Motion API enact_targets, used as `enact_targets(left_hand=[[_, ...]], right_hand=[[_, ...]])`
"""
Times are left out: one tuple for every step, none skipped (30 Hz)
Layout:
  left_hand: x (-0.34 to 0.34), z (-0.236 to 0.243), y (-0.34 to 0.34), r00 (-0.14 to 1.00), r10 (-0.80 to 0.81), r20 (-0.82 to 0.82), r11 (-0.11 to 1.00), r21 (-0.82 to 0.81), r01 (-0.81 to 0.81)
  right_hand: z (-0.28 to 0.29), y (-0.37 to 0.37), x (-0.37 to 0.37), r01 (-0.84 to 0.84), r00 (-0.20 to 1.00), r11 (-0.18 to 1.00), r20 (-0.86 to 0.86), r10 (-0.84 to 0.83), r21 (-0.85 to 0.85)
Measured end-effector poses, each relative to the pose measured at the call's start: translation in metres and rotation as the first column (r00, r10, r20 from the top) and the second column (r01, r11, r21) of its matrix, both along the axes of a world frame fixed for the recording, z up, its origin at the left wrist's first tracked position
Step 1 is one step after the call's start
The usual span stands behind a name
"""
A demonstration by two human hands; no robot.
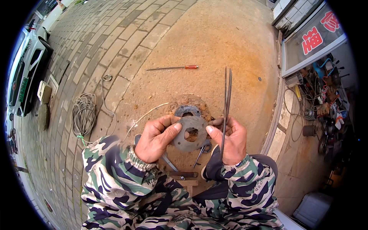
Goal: The person uses a hammer and punch to drive pins into a metal plate, then uses shears to trim the edges of the plate. The person then places the plate onto a cylindrical metal part.
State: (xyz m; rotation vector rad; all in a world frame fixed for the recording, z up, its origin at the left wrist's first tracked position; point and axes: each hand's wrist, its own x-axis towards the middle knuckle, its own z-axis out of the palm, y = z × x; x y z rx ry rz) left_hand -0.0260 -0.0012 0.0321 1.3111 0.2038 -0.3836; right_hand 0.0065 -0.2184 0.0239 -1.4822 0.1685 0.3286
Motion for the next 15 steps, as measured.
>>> enact_targets(left_hand=[[-0.001,0.002,-0.001,1.000,0.025,-0.003,1.000,-0.007,-0.025],[-0.002,0.004,-0.002,0.999,0.049,-0.006,0.999,-0.013,-0.049],[-0.003,0.006,-0.004,0.998,0.070,-0.009,0.997,-0.023,-0.070],[-0.003,0.006,-0.005,0.996,0.086,-0.017,0.996,-0.036,-0.086],[-0.004,0.007,-0.005,0.994,0.102,-0.026,0.993,-0.049,-0.103],[-0.006,0.007,-0.006,0.993,0.118,-0.031,0.991,-0.062,-0.119],[-0.008,0.006,-0.004,0.996,0.089,-0.028,0.995,-0.043,-0.090],[-0.009,0.005,0.000,0.998,0.061,-0.025,0.998,-0.023,-0.061],[-0.009,0.004,0.001,0.999,0.032,-0.016,0.999,-0.004,-0.032],[-0.011,0.002,0.000,0.999,0.052,0.002,0.998,-0.021,-0.052],[-0.013,0.000,-0.002,0.997,0.072,0.020,0.997,-0.038,-0.071],[-0.015,-0.001,-0.003,0.995,0.093,0.036,0.994,-0.057,-0.091],[-0.016,0.001,-0.005,0.994,0.104,0.040,0.992,-0.072,-0.101],[-0.015,0.003,-0.006,0.992,0.114,0.044,0.990,-0.087,-0.110],[-0.015,0.004,-0.006,0.991,0.123,0.045,0.988,-0.102,-0.118]], right_hand=[[0.001,0.000,-0.001,-0.001,1.000,1.000,0.007,0.001,0.002],[0.001,0.001,-0.002,-0.002,1.000,1.000,0.014,0.001,0.005],[0.003,0.001,-0.003,0.005,1.000,1.000,0.019,-0.005,0.015],[0.004,0.001,-0.004,0.011,1.000,1.000,0.024,-0.012,0.024],[0.005,0.002,-0.005,0.017,0.999,0.999,0.028,-0.018,0.034],[0.006,0.001,-0.006,0.024,0.999,0.999,0.044,-0.026,0.044],[0.006,0.000,-0.007,0.031,0.998,0.998,0.058,-0.034,0.054],[0.006,-0.001,-0.009,0.037,0.996,0.997,0.073,-0.042,0.064],[0.007,-0.002,-0.010,0.037,0.996,0.997,0.085,-0.042,0.061],[0.008,-0.003,-0.011,0.036,0.994,0.998,0.097,-0.042,0.058],[0.008,-0.003,-0.013,0.035,0.993,0.998,0.108,-0.041,0.056],[0.008,-0.003,-0.014,0.036,0.993,0.997,0.110,-0.042,0.062],[0.007,-0.003,-0.014,0.035,0.993,0.997,0.111,-0.043,0.069],[0.007,-0.003,-0.015,0.034,0.993,0.997,0.113,-0.043,0.076],[0.007,-0.003,-0.016,0.034,0.992,0.996,0.115,-0.043,0.079]])
